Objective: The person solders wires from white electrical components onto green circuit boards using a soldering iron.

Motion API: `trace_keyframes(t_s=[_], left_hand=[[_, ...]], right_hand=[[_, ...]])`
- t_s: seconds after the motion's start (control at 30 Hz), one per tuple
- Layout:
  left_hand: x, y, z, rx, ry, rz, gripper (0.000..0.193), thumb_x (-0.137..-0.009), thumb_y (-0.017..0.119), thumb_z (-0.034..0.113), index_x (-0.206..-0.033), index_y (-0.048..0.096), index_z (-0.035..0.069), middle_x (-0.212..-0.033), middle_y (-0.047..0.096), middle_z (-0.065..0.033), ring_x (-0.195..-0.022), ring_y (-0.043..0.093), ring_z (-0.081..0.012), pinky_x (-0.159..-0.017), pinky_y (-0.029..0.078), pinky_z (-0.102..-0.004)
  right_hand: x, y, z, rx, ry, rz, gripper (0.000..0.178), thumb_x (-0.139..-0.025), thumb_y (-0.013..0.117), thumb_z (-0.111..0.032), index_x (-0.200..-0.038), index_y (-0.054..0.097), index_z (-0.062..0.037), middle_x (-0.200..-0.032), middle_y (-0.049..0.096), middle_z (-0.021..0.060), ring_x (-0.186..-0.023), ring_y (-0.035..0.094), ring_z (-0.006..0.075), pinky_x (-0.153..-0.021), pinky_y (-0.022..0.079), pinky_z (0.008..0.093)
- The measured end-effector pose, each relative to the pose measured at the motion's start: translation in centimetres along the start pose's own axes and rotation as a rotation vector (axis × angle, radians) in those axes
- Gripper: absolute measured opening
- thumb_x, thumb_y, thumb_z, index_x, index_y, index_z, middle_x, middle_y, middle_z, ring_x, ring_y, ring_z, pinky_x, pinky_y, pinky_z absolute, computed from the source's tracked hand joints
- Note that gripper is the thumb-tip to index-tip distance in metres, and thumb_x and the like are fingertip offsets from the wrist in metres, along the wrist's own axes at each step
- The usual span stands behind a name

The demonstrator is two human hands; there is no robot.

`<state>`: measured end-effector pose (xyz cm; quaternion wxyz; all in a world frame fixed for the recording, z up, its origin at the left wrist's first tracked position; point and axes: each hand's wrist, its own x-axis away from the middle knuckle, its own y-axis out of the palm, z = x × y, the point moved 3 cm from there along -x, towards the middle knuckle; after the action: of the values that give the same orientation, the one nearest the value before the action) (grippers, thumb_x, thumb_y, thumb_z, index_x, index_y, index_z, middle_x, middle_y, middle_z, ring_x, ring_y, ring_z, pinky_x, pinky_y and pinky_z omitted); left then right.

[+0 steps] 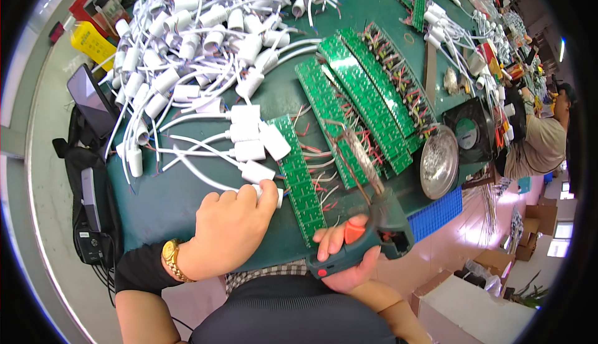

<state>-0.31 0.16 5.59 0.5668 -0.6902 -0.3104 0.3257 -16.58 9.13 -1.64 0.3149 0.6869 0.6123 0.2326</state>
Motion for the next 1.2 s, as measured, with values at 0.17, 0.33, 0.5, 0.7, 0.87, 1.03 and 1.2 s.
trace_keyframes(t_s=[0.17, 0.33, 0.5, 0.7, 0.87, 1.03, 1.2], left_hand=[[-4.9, 1.1, -1.0, 0.145, 0.123, 0.36, 0.031, -0.077, 0.059, 0.015, -0.107, 0.063, 0.008, -0.08, 0.05, -0.0034, -0.078, 0.054, -0.0187, -0.063, 0.039, -0.0318], [-10.1, 2.2, -6.3, 0.371, 0.113, 0.46, 0.039, -0.073, 0.058, 0.003, -0.112, 0.059, 0.005, -0.11, 0.06, -0.0143, -0.104, 0.057, -0.03, -0.085, 0.045, -0.0419], [-16.1, 1.5, -16.5, -0.295, -0.364, 0.595, 0.04, -0.074, 0.065, 0.007, -0.113, 0.056, 0.004, -0.105, 0.063, -0.0137, -0.109, 0.057, -0.0315, -0.093, 0.044, -0.0402], [-14.7, -1.1, -19.8, 0.598, -0.384, 0.474, 0.035, -0.074, 0.077, 0.02, -0.099, 0.058, 0.003, -0.087, 0.066, -0.0101, -0.078, 0.064, -0.0245, -0.079, 0.05, -0.0401], [-9.8, -2.9, -21.6, 1.744, -0.312, 0.917, 0.026, -0.09, 0.067, 0.017, -0.112, 0.055, 0.01, -0.107, 0.063, -0.0058, -0.096, 0.061, -0.0165, -0.084, 0.046, -0.035], [-4.9, -5.9, -19.4, 2.313, 0.088, 0.903, 0.027, -0.097, 0.053, 0.024, -0.118, 0.053, 0.006, -0.108, 0.056, -0.012, -0.094, 0.056, -0.0205, -0.081, 0.044, -0.0363], [-1.7, -8.6, -8.9, 0.594, 0.178, 0.577, 0.027, -0.064, 0.068, 0.003, -0.091, 0.067, 0.008, -0.086, 0.057, -0.0092, -0.071, 0.053, -0.0206, -0.064, 0.039, -0.0325]], right_hand=[[0.3, -0.1, 0.3, -0.022, -0.09, 0.046, 0.063, -0.094, 0.038, -0.063, -0.132, 0.038, -0.0123, -0.081, 0.055, 0.0051, -0.071, 0.058, 0.0192, -0.088, 0.042, 0.04], [0.2, -0.1, -1.0, 0.063, -0.178, 0.16, 0.057, -0.097, 0.035, -0.061, -0.124, 0.04, -0.011, -0.073, 0.049, 0.0037, -0.059, 0.051, 0.0167, -0.074, 0.043, 0.0374], [0.9, -0.4, -2.2, 0.114, -0.263, 0.163, 0.05, -0.098, 0.043, -0.052, -0.124, 0.04, -0.0094, -0.076, 0.052, 0.0052, -0.06, 0.054, 0.0168, -0.073, 0.044, 0.0363], [1.5, -1.4, -2.0, 0.085, -0.277, 0.218, 0.047, -0.098, 0.044, -0.046, -0.125, 0.042, -0.0079, -0.076, 0.051, 0.0051, -0.06, 0.053, 0.0168, -0.071, 0.045, 0.036], [1.8, -1.9, -2.4, 0.106, -0.267, 0.228, 0.045, -0.097, 0.043, -0.044, -0.125, 0.042, -0.0081, -0.076, 0.051, 0.0046, -0.06, 0.052, 0.0162, -0.071, 0.044, 0.0352], [2.0, -1.5, -2.7, 0.159, -0.297, 0.21, 0.045, -0.097, 0.044, -0.045, -0.123, 0.041, -0.0083, -0.075, 0.05, 0.0033, -0.058, 0.052, 0.0151, -0.071, 0.044, 0.0345], [3.0, -1.6, -4.3, 0.354, -0.347, 0.017, 0.045, -0.095, 0.053, -0.046, -0.12, 0.038, -0.0113, -0.076, 0.052, 0.0022, -0.062, 0.056, 0.0154, -0.075, 0.044, 0.0359]])
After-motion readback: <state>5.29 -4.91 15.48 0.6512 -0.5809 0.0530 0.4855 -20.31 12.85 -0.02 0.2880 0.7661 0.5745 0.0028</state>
